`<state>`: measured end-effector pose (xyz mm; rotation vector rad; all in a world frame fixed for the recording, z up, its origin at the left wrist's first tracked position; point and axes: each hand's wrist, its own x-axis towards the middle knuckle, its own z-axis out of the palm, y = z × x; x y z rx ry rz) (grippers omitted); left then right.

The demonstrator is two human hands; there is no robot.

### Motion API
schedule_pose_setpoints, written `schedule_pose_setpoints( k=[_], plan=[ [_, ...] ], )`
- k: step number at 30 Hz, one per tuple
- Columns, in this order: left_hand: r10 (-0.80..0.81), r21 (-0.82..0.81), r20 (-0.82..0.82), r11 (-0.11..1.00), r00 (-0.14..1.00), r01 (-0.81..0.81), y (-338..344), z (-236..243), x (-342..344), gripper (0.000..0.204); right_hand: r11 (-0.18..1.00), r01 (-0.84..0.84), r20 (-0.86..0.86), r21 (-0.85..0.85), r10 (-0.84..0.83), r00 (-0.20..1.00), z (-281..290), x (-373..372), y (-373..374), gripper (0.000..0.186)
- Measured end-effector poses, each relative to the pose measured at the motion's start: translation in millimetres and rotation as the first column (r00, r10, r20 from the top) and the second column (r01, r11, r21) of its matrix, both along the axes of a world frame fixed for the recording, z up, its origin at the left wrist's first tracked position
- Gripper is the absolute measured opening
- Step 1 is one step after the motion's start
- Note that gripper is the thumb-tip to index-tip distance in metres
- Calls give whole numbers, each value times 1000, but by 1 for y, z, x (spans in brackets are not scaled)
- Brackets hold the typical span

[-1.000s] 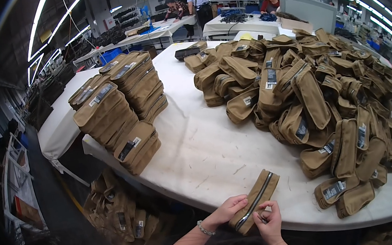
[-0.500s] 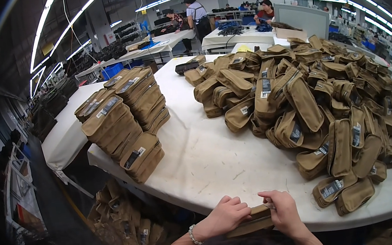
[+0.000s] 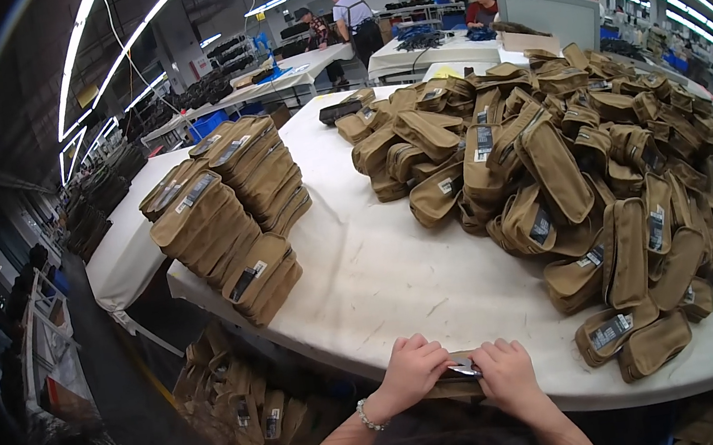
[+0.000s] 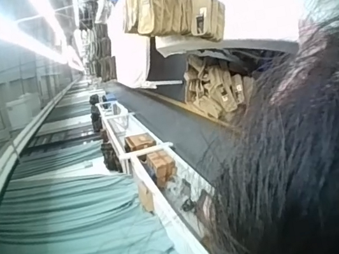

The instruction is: Using a small clipper tool to trim excess threads and finish brown textile pouches at a workshop table.

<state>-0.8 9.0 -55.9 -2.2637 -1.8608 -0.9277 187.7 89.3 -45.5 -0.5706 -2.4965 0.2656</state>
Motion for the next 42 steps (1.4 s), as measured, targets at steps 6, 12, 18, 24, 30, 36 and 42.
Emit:
schedule_pose_setpoints(
  k=[6,12,18,24,30,36,42],
  plan=[
    [29,10,190,999,981,-31,10,-17,-12,14,997,73,57,12,-74,996,-8,-12,5,14],
    [201,-40,726,967,658,-251,7,0,-4,3,995,87,15,-53,-87,996,-7,-12,8,13],
    [38,95,363,992,931,-77,-4,-3,-7,15,986,114,55,-125,-108,993,-2,-13,9,12],
    [68,-17,158,998,985,-66,-10,5,-7,26,985,100,44,-140,-94,995,-7,-11,10,13],
    [47,-120,85,992,995,-36,-9,4,-9,27,985,103,44,-139,-98,994,-6,-10,7,15],
    [-20,-198,278,977,960,78,-8,0,-15,22,988,82,41,-133,-77,996,-9,-8,5,15],
    [-48,-213,409,966,911,146,-7,-6,-16,18,991,74,68,-111,-66,995,-10,-8,4,14]
  ],
)
